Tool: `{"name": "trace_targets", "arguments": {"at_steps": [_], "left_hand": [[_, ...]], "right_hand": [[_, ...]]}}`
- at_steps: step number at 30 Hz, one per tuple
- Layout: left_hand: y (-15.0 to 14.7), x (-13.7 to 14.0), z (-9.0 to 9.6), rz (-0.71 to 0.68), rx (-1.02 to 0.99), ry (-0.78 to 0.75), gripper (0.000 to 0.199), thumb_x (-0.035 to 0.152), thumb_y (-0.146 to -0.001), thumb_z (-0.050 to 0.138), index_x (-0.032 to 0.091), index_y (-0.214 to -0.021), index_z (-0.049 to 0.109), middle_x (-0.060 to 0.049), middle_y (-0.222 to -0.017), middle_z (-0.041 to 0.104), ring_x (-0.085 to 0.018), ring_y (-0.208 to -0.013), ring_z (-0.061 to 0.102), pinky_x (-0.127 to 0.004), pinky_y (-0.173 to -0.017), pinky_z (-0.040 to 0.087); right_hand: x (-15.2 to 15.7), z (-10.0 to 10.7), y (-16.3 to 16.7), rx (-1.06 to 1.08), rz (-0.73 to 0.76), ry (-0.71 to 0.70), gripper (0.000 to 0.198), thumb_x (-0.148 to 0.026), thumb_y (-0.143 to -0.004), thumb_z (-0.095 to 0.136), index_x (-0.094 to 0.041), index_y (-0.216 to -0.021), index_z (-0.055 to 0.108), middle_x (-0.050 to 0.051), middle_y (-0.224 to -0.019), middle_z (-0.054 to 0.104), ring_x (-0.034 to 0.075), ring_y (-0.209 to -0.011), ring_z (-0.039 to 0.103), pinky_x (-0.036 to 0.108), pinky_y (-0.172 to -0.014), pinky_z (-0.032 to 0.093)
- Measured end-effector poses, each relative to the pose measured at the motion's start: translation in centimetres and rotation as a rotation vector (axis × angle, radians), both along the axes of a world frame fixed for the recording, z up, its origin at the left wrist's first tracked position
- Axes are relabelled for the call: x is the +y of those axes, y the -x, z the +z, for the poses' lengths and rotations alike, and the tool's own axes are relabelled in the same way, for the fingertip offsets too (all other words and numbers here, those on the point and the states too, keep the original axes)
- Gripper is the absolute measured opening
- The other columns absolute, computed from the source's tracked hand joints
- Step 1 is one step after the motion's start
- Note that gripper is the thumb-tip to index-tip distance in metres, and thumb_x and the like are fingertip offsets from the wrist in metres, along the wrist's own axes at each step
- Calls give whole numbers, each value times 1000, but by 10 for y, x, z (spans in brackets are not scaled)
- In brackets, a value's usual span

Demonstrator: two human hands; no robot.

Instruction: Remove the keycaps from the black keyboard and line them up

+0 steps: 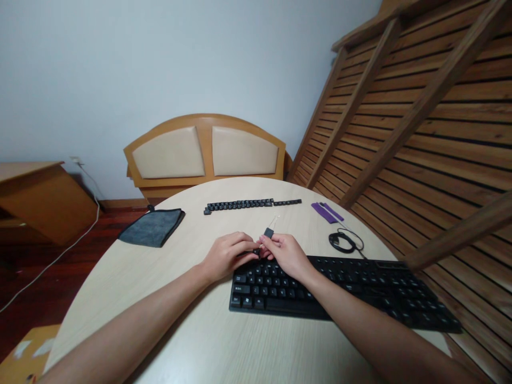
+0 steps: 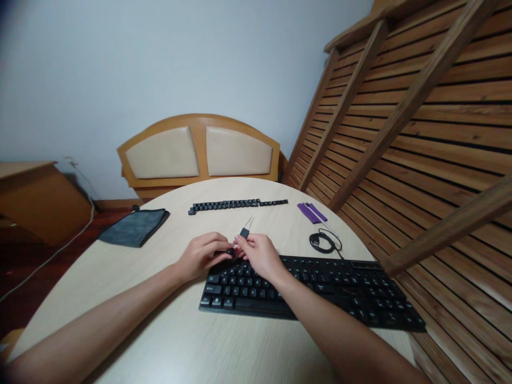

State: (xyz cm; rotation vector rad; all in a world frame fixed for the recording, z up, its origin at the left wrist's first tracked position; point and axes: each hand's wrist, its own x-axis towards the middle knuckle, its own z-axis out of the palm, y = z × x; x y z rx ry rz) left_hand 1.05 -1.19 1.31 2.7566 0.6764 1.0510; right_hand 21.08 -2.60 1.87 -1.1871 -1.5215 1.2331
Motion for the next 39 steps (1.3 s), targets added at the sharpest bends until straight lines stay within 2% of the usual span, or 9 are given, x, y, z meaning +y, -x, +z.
{"name": "trace_targets", "arguments": {"at_steps": [4,8,11,14,18,25,30,39], "left_hand": [[10,12,12,184,-140,-24,19,26,-91,59,18,-107,64,-8,-100,66,-19,-91,62,-32,-80,52],[28,39,23,434,-259,43,20,30,-88,59,19,-104,64,-6,-96,67,-17,-80,62,-26,-67,53],[44,60,17,595,-292,63,24,32,-88,58,19,-107,64,-5,-95,67,-17,-83,64,-27,-72,53],[54,73,1,769,-206,80,26,30,-87,56,18,-110,63,-5,-96,69,-18,-85,64,-29,-78,52],[57,82,-11,818,-107,87,21,30,-85,59,22,-102,67,-4,-97,70,-22,-91,62,-33,-81,49],[64,105,-8,909,-7,59,22,35,-86,61,22,-100,71,-9,-103,67,-30,-103,55,-38,-84,46],[70,110,-18,955,19,45,24,36,-85,61,22,-102,72,-9,-110,63,-29,-106,52,-39,-90,43],[77,116,-26,960,83,77,23,38,-82,66,26,-100,74,-8,-107,63,-30,-105,51,-38,-88,44]], "right_hand": [[0,2,2,-4,-37,44,36,-45,-87,59,-11,-85,70,8,-76,73,13,-63,66,25,-60,50],[-1,2,4,7,-32,40,37,-46,-86,60,-11,-85,70,7,-75,72,13,-63,65,24,-59,50],[-2,1,5,1,-25,32,37,-46,-87,59,-11,-82,70,8,-75,72,13,-63,65,25,-60,50],[-1,1,5,-4,-15,24,38,-48,-86,59,-11,-80,69,7,-74,72,13,-63,65,25,-60,50],[-1,0,5,-4,-9,23,40,-50,-85,59,-12,-81,69,7,-74,72,13,-63,65,26,-61,50],[-3,3,6,-20,1,12,40,-49,-86,58,-11,-80,69,8,-74,72,14,-64,64,27,-63,50],[-4,3,6,-42,14,-11,40,-48,-88,56,-11,-77,69,8,-74,72,14,-64,64,27,-65,50],[-3,1,6,-38,17,-10,42,-50,-87,57,-11,-78,70,8,-75,72,14,-65,64,28,-65,51]]}}
